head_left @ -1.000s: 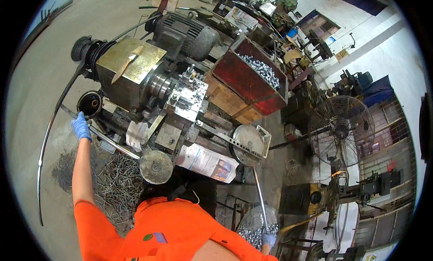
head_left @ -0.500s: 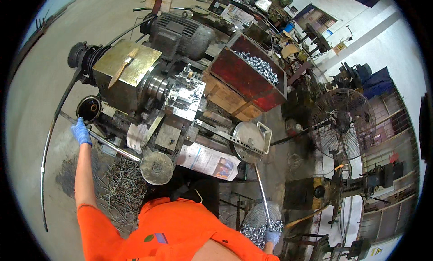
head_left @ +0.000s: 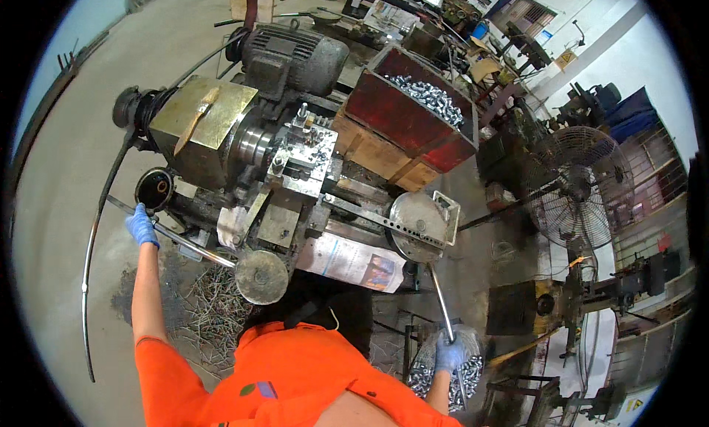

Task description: The person machines small metal components using a lathe, loading individual parts into the chuck, operating a lever to perform the cut, and then placing the finished parts into a basket.

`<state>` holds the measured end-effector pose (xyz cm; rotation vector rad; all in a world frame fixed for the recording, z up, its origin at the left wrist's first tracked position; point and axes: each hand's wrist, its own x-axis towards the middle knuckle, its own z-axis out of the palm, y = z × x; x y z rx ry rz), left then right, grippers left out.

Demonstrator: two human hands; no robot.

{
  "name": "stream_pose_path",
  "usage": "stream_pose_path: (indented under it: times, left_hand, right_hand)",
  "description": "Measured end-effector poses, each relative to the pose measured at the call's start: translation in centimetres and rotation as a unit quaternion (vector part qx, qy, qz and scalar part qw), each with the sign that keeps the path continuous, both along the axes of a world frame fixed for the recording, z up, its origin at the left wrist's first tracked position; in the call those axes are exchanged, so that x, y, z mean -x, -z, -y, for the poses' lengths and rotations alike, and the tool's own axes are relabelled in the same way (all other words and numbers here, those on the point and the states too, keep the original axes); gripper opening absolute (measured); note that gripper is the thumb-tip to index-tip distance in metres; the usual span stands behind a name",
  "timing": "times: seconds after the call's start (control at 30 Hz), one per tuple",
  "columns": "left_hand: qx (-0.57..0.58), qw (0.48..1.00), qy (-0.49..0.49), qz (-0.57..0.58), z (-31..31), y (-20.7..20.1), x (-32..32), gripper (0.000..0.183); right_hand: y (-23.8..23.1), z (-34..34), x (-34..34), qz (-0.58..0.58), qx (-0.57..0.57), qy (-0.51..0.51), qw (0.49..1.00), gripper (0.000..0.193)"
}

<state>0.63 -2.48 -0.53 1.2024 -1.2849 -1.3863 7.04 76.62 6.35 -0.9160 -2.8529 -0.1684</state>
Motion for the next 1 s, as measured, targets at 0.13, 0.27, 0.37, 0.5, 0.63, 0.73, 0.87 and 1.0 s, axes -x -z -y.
stream_pose_path:
  times: [0.13, 0.27, 0.37, 0.5, 0.63, 0.73, 0.87, 1.0]
  left_hand:
    - [0.037, 0.998, -0.024, 0.045, 0.0, 0.0, 0.2, 0.022]
    - [-0.002, 1.0, 0.011, -0.018, 1.4, 1.7, -0.6, 0.022]
    - [-0.015, 1.0, 0.007, -0.021, 0.4, 1.4, -0.3, 0.021]
    - [-0.034, 0.999, 0.015, 0.016, -0.5, 1.1, 0.2, 0.021]
    - [-0.04, 0.995, 0.084, 0.039, -0.9, 0.3, -0.8, 0.032]
    - [-0.121, 0.985, 0.114, -0.052, 3.7, 3.6, -4.9, 0.044]
    - [0.042, 0.945, 0.242, 0.217, 6.3, 12.0, -7.7, 0.049]
    - [0.501, 0.572, 0.424, 0.491, 1.7, 13.2, -3.1, 0.051]
  right_hand:
    - [1.1, -2.3, 4.5, 0.062, -0.06, -0.047, 0.995, 0.051]
    - [0.6, -6.0, 9.8, 0.096, -0.106, -0.074, 0.987, 0.047]
    - [-0.3, -8.2, 16.4, 0.104, -0.098, -0.027, 0.989, 0.044]
    - [-1.6, -7.1, 26.0, 0.111, -0.092, 0.041, 0.989, 0.056]
    - [-1.6, -2.3, 29.7, 0.085, -0.073, -0.015, 0.994, 0.07]
    - [0.4, -1.2, 27.1, 0.0, -0.078, -0.156, 0.985, 0.076]
    - [4.0, -0.8, 20.8, -0.051, 0.048, -0.176, 0.982, 0.074]
    - [5.9, -1.9, 14.5, -0.048, 0.126, -0.149, 0.98, 0.06]
